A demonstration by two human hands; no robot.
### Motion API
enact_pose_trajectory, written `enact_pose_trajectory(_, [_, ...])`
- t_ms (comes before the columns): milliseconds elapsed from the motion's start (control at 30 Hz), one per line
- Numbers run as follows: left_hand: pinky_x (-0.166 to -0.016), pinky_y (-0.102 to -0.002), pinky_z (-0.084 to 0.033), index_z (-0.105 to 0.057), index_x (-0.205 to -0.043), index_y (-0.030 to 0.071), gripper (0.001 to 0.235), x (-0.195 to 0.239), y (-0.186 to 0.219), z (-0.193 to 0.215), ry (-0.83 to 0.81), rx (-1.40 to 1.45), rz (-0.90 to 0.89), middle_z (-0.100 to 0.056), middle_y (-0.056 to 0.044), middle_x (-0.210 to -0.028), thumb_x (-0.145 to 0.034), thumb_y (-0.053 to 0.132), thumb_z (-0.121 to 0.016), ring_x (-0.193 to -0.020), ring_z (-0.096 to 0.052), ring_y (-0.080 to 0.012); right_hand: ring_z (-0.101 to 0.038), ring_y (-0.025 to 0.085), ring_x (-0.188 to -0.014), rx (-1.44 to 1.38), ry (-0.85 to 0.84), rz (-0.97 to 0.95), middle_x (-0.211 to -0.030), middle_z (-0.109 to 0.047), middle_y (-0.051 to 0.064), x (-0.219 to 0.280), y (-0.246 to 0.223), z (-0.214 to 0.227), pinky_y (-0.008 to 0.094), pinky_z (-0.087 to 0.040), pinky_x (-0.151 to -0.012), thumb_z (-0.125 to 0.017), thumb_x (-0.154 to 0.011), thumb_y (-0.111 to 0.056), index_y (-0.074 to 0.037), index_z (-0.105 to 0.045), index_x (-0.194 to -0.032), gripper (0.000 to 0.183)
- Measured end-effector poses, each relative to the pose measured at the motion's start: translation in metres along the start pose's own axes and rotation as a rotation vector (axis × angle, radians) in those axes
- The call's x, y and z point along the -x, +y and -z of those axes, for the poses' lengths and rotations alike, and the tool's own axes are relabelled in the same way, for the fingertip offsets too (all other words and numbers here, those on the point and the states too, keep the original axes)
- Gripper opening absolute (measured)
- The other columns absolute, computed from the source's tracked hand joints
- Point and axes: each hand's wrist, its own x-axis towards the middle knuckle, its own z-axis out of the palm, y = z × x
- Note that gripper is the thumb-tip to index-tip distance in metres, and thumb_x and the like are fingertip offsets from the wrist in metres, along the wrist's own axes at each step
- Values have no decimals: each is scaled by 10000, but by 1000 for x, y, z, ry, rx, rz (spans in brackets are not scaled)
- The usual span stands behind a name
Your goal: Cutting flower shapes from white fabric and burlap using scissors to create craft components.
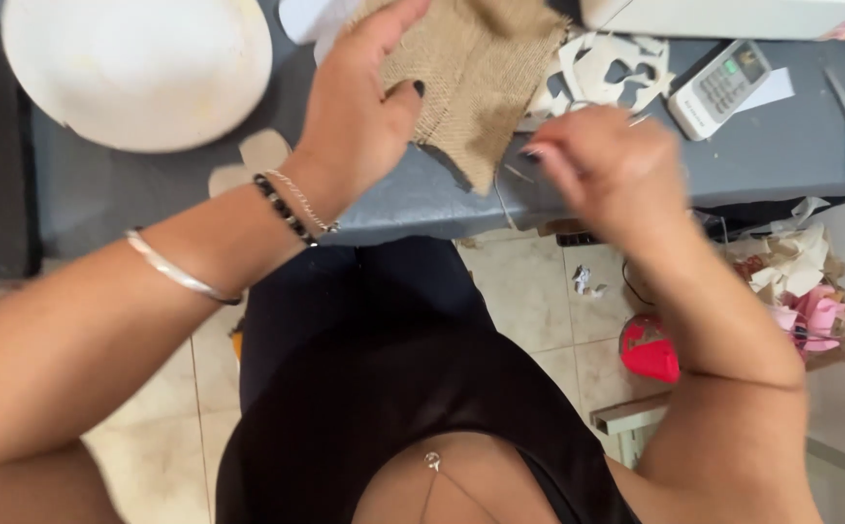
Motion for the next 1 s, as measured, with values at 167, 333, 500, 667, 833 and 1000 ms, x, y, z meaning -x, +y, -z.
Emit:
enact_pose_trajectory(167, [-1172, -448, -362, -382, -1527, -27, 721, 27, 16, 14, -109, -211, -71, -495, -185, -1559, -816, -58, -496, -1413, -458, -364, -637, 421, -1147, -116, -279, -47, -1286, -596, 262, 23, 39, 5, 492, -566, -918, -697, -1071, -209, 25, -590, -1405, 422])
enact_pose_trajectory(333, [-1160, -490, -360, -428, -1524, 46, 738, 31, 27, 30, -169, -184, -142, -547, -220, -1518, -804, -101, -504, -1406, -497, -417, -640, 359, -948, -173, -481, -75, -1328, -557, 259, 26, 54, 22, 512, -554, -873, -661, -1044, -159, -28, -549, -1501, 488])
enact_pose_trajectory(500, [-804, -387, -508, -451, -1531, 103, 736, 47, 58, 47, -334, -275, 102, -516, -164, -1326, -817, 83, -627, -1009, -587, -282, -647, 337, -992, -39, -557, -140, -1133, -660, 117, 42, 63, 31, 487, -544, -734, -714, -943, -70, -95, -557, -1483, 563])
enact_pose_trajectory(667, [-455, -488, -500, -594, -1419, 28, 505, 83, 57, 46, -266, -912, -240, -544, -182, -1157, -916, 15, -638, -532, -534, -356, -692, 202, -756, 631, -561, 56, -1021, -692, -43, 58, 79, 38, 340, -559, -559, -689, -853, -324, -296, -669, -1487, 635])
enact_pose_trajectory(833, [-889, -299, -529, -756, -1121, 57, 102, 80, 44, 14, 15, -1193, -638, -618, -67, -1300, -1061, 130, -720, -1125, -618, -210, -728, -1, -872, 759, -520, 118, -1043, -769, -131, 79, 123, 40, 151, -624, -658, -768, -1064, -369, -389, -765, -1310, 246])
enact_pose_trajectory(1000, [-970, -436, -542, -713, -1253, 30, 305, 87, 8, -25, -62, -1183, -654, -724, -169, -1142, -974, 54, -592, -984, -698, -317, -678, 217, -945, 66, -513, -184, -1099, -683, 106, 107, 173, 46, 350, -537, -841, -808, -971, -3, -15, -650, -1280, 348])
